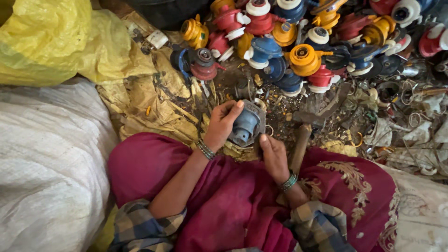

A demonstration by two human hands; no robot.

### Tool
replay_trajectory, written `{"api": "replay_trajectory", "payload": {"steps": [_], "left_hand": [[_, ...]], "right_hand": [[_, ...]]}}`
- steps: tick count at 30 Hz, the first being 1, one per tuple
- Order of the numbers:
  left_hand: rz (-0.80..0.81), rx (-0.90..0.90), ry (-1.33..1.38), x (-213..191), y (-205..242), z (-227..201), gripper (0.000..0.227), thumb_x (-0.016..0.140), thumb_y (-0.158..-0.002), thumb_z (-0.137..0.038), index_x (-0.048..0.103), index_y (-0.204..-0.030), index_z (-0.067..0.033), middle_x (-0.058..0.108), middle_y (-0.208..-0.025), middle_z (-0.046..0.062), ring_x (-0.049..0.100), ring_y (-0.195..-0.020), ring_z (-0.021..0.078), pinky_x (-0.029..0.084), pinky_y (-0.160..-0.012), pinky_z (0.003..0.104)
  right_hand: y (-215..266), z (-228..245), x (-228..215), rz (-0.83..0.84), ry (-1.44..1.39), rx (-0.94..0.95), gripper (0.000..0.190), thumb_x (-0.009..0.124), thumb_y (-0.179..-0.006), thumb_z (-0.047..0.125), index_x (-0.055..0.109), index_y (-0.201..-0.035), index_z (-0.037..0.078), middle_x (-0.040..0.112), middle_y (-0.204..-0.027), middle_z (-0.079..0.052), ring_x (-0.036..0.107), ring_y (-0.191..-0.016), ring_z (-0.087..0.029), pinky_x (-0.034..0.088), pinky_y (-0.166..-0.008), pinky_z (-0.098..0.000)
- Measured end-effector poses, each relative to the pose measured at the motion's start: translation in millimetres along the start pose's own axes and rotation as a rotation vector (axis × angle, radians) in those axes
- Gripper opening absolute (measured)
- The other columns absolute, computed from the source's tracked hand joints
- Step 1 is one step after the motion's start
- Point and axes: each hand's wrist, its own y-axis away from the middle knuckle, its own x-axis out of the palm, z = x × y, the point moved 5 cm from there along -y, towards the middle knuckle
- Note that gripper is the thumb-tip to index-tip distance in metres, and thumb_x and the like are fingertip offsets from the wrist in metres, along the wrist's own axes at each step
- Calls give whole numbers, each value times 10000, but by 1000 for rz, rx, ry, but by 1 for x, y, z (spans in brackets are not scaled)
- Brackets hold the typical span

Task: The person sits on the floor and uses a hammer and metal block to break apart small plastic components. They repeatedly strike the parts to separate them, handling each piece individually.

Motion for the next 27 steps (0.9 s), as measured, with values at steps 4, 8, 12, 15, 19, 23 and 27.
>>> {"api": "replay_trajectory", "payload": {"steps": [4,8,12,15,19,23,27], "left_hand": [[-76,35,-71,1,1,-4,412,644,-1041,-366,660,-828,-14,541,-723,-73,457,-673,29,383,-583,256],[-122,113,-211,2,5,-13,432,636,-1048,-356,626,-793,-7,496,-681,-61,426,-664,36,370,-570,273],[-166,163,-324,4,5,-21,449,634,-1045,-355,613,-775,3,484,-629,-14,421,-620,56,358,-538,301],[-183,226,-419,2,4,-23,440,646,-1024,-372,649,-796,5,520,-609,21,455,-582,74,378,-520,322],[-221,315,-611,-11,0,-21,461,654,-1042,-388,644,-817,15,531,-650,104,474,-581,152,400,-557,359],[-340,359,-659,-37,-7,-13,435,641,-1024,-401,676,-855,-2,590,-658,115,539,-583,153,434,-565,359],[-376,228,-529,-60,-12,27,450,639,-1011,-402,661,-821,5,609,-639,106,507,-580,150,438,-572,360]], "right_hand": [[7,-17,12,169,-492,342,462,457,-1077,366,606,-759,66,591,-598,-26,503,-466,-103,380,-436,-250],[9,-9,14,196,-592,382,462,465,-1085,369,586,-752,73,573,-593,-35,490,-465,-107,374,-418,-252],[6,-8,15,192,-618,417,473,455,-1082,375,586,-744,72,557,-574,-38,474,-449,-108,370,-414,-256],[6,-16,19,200,-617,414,464,453,-1094,396,582,-783,76,568,-595,-24,493,-470,-98,370,-433,-246],[-7,-24,7,115,-224,192,449,492,-1105,364,659,-955,-25,688,-785,-83,602,-659,-166,470,-596,-296],[-15,-14,-22,-29,266,-55,344,580,-1027,313,664,-1178,15,726,-983,-113,690,-866,-215,542,-782,-352],[-5,-19,-57,-150,718,-192,381,705,-951,248,622,-1236,10,676,-1147,-186,625,-1081,-328,504,-927,-436]]}}
